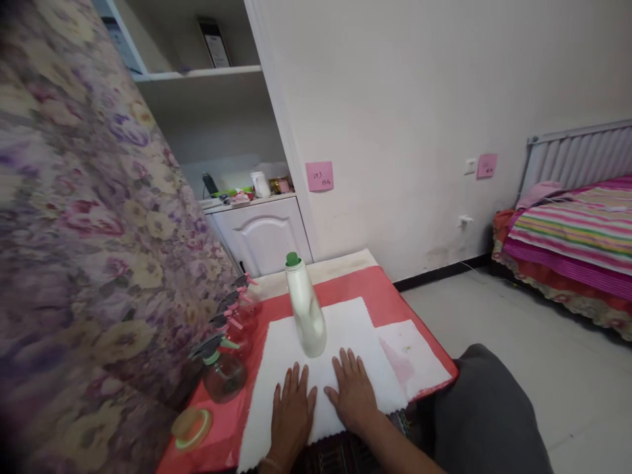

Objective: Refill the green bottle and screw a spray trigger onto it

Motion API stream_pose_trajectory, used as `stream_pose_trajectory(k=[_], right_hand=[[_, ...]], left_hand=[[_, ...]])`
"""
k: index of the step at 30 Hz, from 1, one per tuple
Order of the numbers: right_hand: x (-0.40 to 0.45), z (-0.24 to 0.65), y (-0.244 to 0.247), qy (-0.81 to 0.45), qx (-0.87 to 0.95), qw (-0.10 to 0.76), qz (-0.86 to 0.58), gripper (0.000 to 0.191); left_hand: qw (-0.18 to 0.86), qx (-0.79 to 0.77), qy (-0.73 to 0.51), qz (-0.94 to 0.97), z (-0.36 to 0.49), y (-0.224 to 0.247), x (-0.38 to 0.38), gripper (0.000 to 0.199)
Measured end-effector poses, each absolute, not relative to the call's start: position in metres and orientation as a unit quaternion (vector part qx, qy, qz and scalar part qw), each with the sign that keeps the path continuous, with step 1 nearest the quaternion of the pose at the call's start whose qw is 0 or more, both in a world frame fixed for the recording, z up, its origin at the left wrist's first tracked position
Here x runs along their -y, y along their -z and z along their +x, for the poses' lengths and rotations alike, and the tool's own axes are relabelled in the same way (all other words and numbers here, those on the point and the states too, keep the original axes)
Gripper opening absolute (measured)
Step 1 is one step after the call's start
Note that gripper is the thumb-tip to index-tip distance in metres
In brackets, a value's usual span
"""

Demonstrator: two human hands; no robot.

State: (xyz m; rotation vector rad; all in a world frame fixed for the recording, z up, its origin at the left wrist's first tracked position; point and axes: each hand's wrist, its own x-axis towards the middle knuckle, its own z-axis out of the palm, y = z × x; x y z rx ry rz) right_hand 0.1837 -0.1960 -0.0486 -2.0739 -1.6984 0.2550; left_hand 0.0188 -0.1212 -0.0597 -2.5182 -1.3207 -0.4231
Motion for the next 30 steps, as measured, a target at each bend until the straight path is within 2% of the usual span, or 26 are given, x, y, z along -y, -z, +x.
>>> stream_pose_trajectory(k=[6,12,22,30], right_hand=[[0.201,0.194,0.041,-0.092,0.603,0.202,-0.766,0.067],[0.214,0.208,0.053,-0.079,0.603,0.196,-0.769,0.071],[0.171,0.215,0.038,-0.078,0.571,0.207,-0.790,0.073],[0.163,0.222,0.052,-0.085,0.571,0.196,-0.793,0.075]], left_hand=[[0.120,0.470,0.145,-0.862,0.001,0.056,0.122,0.050],[0.110,0.504,0.122,-0.848,-0.021,0.054,0.124,0.053],[0.079,0.540,0.113,-0.830,0.012,0.032,0.081,0.052],[0.135,0.539,0.119,-0.823,0.009,0.046,0.067,0.053]])
